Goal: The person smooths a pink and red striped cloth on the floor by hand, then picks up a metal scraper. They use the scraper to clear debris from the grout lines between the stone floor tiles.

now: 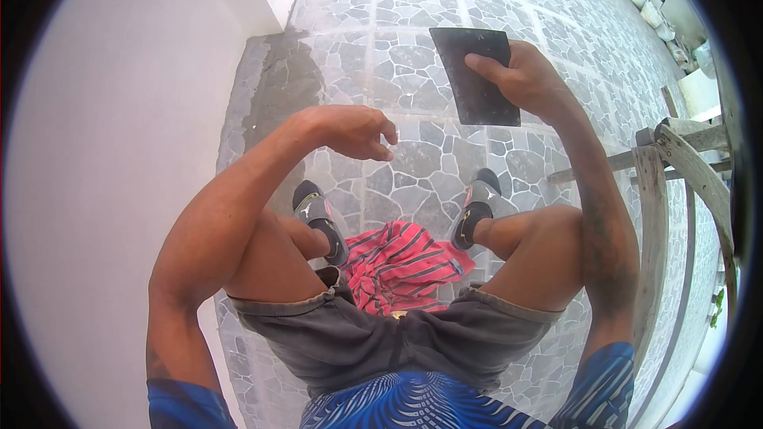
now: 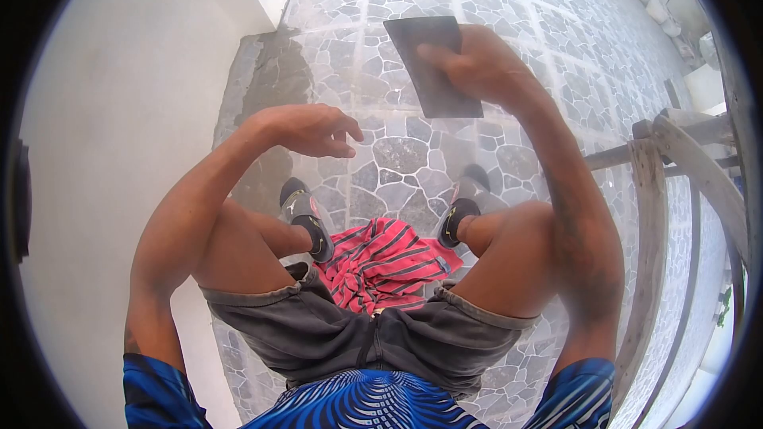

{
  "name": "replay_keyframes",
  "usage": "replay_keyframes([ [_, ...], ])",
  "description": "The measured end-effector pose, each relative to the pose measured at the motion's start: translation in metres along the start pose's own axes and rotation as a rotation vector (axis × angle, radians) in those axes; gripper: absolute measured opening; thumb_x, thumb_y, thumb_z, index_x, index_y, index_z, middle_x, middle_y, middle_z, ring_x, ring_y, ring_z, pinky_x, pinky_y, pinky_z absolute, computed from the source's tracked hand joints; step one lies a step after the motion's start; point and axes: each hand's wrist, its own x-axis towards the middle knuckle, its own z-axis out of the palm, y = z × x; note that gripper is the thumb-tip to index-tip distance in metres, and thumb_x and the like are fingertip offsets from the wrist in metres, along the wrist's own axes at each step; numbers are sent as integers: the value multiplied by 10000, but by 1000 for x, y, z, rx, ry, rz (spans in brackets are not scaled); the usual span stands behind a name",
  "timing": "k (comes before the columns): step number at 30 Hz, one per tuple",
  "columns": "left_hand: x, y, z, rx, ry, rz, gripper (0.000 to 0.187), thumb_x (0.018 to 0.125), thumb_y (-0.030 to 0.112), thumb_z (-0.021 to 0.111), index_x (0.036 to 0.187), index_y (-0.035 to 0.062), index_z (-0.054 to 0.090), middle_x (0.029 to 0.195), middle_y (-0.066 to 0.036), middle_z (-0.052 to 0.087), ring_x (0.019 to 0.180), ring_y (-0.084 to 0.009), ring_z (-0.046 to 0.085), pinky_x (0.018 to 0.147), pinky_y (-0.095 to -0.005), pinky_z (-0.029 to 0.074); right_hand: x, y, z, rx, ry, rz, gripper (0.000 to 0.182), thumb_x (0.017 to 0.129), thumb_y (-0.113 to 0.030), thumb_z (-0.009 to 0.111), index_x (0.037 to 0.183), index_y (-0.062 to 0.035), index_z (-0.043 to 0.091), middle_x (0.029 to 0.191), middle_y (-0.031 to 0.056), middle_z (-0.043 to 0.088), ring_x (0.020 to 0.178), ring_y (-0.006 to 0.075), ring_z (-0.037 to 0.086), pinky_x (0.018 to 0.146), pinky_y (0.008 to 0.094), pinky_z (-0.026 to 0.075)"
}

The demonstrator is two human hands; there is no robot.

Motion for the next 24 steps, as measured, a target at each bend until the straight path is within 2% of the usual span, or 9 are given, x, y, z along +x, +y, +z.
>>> replay_keyframes([
  [2, -1, 1, -1, -4, -5, -1, 490, 1012, 385, 631, 1386, 69, 642, 1170, -157, 765, 1091, -314, 718, 957, -434, 549, -1, 0, 2, 30, 13, -9, 368, 994, -305, 645, 1143, 19, 737, 953, 143, 774, 842, 218, 721, 785, 367, 560],
  [5, -3, 5, -3, -16, -28, -21, 499, 1007, 386, 640, 1392, 69, 636, 1171, -156, 765, 1098, -312, 714, 959, -435, 548, 2, 2, -1, 13, -30, 13, 355, 1026, -309, 685, 1186, 3, 736, 966, 85, 772, 859, 151, 712, 793, 323, 569],
  [11, -2, 4, -2, 0, -50, -18, 517, 1001, 394, 649, 1404, 71, 626, 1180, -153, 762, 1116, -315, 707, 961, -438, 548, 0, 0, -1, 5, -25, 21, 358, 1023, -307, 687, 1194, 4, 735, 971, 83, 773, 864, 151, 711, 798, 329, 568],
  [14, -1, 3, 0, -36, -14, 5, 539, 959, 363, 694, 1374, 22, 649, 1188, -212, 749, 1077, -342, 726, 944, -424, 556, 1, 1, -1, -3, -27, 6, 363, 1022, -310, 687, 1195, 6, 734, 969, 83, 773, 863, 153, 710, 798, 330, 567],
  [24, -4, 7, -2, -45, -31, -27, 544, 961, 382, 689, 1377, 32, 652, 1180, -213, 751, 1093, -348, 720, 960, -424, 550, -1, -2, -2, 10, -52, 24, 374, 1016, -323, 688, 1196, 2, 736, 957, 84, 770, 850, 156, 705, 789, 332, 562],
])
